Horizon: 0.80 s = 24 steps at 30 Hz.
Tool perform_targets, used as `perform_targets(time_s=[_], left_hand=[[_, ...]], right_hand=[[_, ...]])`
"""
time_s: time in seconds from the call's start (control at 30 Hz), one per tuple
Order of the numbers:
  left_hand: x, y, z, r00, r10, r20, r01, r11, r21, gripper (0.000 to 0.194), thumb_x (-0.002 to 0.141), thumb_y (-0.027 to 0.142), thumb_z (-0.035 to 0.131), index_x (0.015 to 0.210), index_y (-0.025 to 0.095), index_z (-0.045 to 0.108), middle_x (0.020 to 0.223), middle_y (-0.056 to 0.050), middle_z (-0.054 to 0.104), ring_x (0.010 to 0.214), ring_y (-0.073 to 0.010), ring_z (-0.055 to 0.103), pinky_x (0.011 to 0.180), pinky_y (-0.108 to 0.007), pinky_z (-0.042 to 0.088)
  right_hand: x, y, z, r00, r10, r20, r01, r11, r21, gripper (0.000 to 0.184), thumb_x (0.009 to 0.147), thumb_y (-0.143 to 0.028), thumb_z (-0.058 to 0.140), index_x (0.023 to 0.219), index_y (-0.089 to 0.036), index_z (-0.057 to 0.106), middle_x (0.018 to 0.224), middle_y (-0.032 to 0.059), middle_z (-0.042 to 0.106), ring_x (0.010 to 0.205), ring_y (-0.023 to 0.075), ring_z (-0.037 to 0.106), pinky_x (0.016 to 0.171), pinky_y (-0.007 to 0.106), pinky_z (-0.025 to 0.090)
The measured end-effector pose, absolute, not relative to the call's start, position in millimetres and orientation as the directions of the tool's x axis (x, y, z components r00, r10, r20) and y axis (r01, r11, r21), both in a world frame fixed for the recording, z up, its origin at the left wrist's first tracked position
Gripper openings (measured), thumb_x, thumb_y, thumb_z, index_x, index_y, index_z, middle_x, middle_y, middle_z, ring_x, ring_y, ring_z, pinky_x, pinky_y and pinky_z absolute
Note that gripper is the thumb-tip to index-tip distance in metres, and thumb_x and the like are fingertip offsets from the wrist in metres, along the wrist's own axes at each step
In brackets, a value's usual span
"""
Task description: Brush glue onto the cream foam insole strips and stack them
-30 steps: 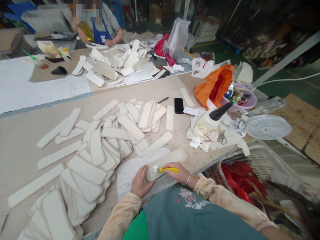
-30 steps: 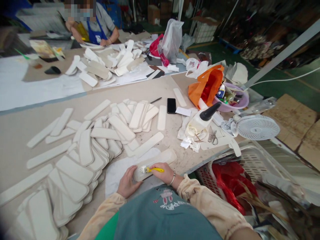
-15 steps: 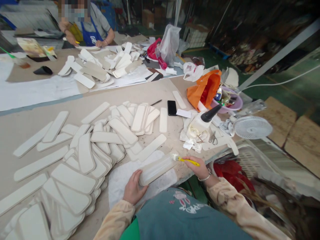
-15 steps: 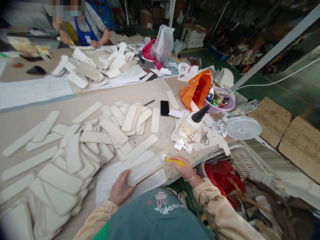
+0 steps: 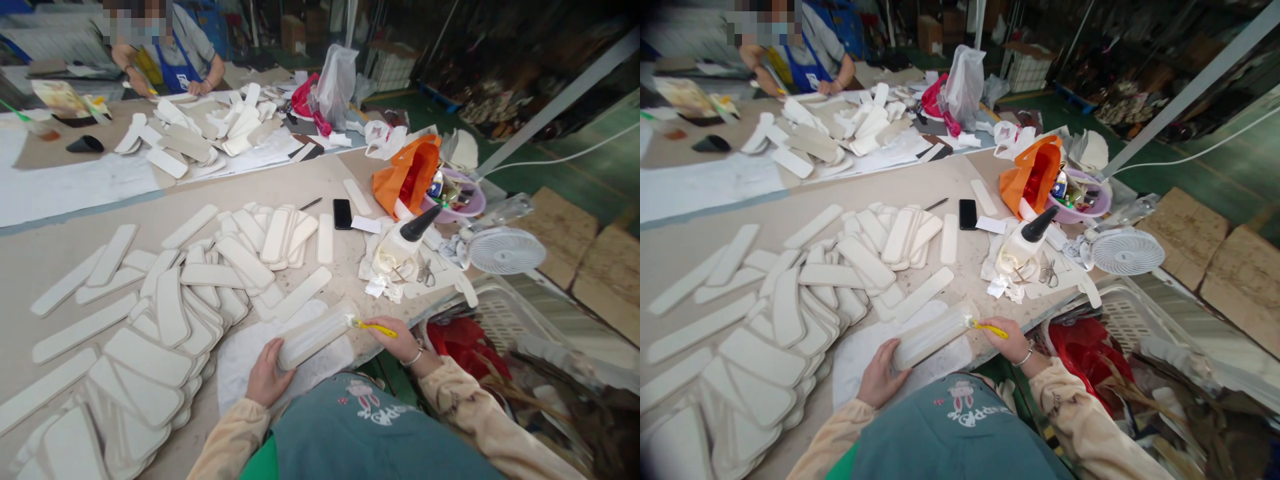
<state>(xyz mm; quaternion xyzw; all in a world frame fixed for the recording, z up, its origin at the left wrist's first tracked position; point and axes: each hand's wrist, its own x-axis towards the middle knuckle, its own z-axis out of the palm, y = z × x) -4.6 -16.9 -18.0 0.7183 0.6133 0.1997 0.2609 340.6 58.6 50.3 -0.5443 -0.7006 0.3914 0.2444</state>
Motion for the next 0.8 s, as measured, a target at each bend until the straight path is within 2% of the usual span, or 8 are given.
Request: perform_targets(time_s=[0.1,0.27,0.37,0.5,0.8], left_hand=[[-5,-17,-17,0.164,0.986,-0.041,0.777,-0.103,0.621,0.060,0.070,0.033,0.058,0.124,0.018,0.036,0.123,-0.010,0.046,0.115,-0.0232,0.045,0.098,-0.039,0.040],[-4,-16,-15,0.168,0.984,-0.059,0.779,-0.095,0.620,0.062,0.069,0.034,0.059,0.124,0.018,0.036,0.123,-0.010,0.045,0.116,-0.0234,0.044,0.098,-0.040,0.040],[-4,-17,-15,0.167,0.983,-0.077,0.780,-0.084,0.620,0.062,0.069,0.033,0.059,0.124,0.018,0.036,0.122,-0.010,0.046,0.116,-0.0235,0.045,0.098,-0.040,0.039],[-4,-17,-15,0.171,0.980,-0.099,0.781,-0.074,0.620,0.061,0.071,0.034,0.057,0.125,0.019,0.034,0.124,-0.010,0.045,0.117,-0.0242,0.044,0.099,-0.042,0.039],[-5,-15,-16,0.183,0.978,-0.101,0.778,-0.081,0.622,0.060,0.072,0.035,0.056,0.125,0.019,0.033,0.123,-0.011,0.044,0.116,-0.0241,0.044,0.099,-0.042,0.039]], right_hand=[[334,59,56,-0.320,0.945,-0.075,0.556,0.123,-0.822,0.020,0.082,-0.030,0.053,0.092,-0.020,0.068,0.090,0.0059,0.069,0.083,0.0186,0.063,0.077,0.031,0.048],[264,48,51,-0.530,0.845,-0.068,0.380,0.165,-0.910,0.021,0.081,-0.028,0.053,0.095,-0.019,0.067,0.088,0.0047,0.069,0.078,0.0150,0.063,0.072,0.025,0.049],[236,45,44,-0.609,0.792,-0.045,0.348,0.215,-0.913,0.021,0.080,-0.028,0.055,0.093,-0.019,0.068,0.083,0.0044,0.069,0.073,0.0144,0.063,0.069,0.024,0.049],[250,51,39,-0.580,0.810,-0.083,0.384,0.183,-0.905,0.021,0.080,-0.027,0.054,0.092,-0.018,0.069,0.082,0.0048,0.069,0.072,0.0146,0.063,0.068,0.024,0.049],[335,64,49,-0.354,0.928,-0.116,0.541,0.102,-0.835,0.022,0.081,-0.031,0.052,0.091,-0.020,0.068,0.089,0.0058,0.069,0.082,0.0184,0.063,0.076,0.031,0.049]])
